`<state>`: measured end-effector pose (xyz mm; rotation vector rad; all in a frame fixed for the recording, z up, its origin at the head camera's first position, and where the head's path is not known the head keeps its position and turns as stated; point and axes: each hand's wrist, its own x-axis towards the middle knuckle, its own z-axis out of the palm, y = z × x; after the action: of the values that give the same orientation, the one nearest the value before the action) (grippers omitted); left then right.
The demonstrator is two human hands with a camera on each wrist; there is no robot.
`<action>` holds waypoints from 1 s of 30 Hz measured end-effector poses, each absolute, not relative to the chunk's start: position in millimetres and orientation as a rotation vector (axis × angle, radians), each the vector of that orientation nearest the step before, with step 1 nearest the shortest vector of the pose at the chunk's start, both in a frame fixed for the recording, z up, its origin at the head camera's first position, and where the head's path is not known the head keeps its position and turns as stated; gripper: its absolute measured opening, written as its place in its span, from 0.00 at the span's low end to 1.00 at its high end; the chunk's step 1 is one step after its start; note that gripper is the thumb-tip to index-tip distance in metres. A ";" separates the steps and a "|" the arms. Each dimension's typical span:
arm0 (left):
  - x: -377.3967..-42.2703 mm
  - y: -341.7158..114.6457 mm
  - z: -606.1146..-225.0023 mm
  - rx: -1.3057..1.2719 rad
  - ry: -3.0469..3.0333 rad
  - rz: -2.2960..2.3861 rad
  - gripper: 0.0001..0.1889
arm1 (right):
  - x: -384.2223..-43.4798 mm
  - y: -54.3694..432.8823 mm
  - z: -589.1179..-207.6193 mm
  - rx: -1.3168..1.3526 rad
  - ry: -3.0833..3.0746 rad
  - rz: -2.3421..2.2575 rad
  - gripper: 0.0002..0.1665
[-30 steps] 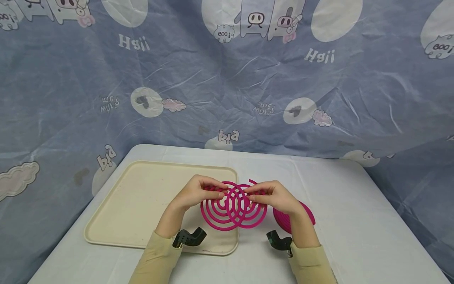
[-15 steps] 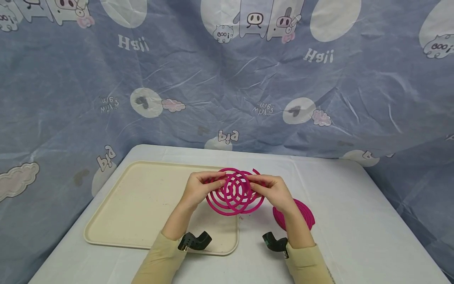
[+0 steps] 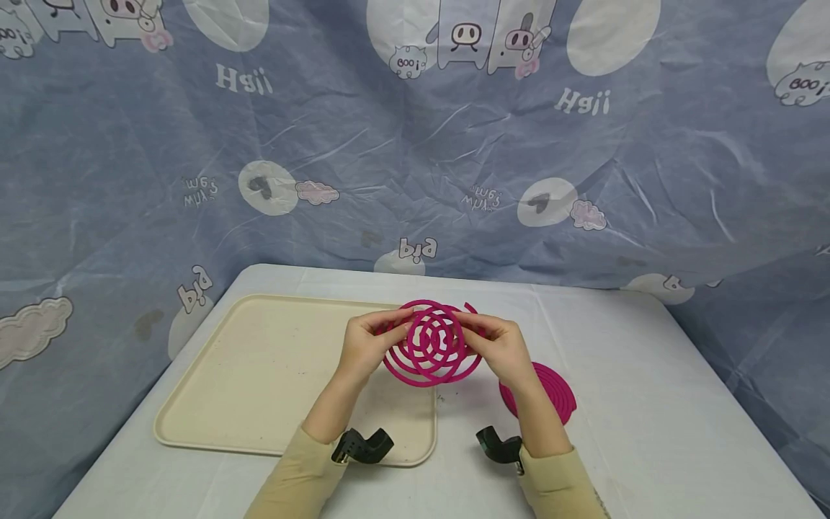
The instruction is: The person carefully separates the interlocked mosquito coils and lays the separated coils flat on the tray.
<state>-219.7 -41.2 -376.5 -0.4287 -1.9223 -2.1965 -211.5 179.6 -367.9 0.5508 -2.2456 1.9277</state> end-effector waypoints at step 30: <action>-224.2 -73.6 -369.1 -0.641 -2.233 -2.191 0.13 | -210.4 210.1 -360.4 0.734 -2.510 1.810 0.18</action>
<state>-224.2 -73.6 -369.1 -0.6410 -2.2329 -2.1911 -210.4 210.1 -360.4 0.7336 -2.5102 1.8095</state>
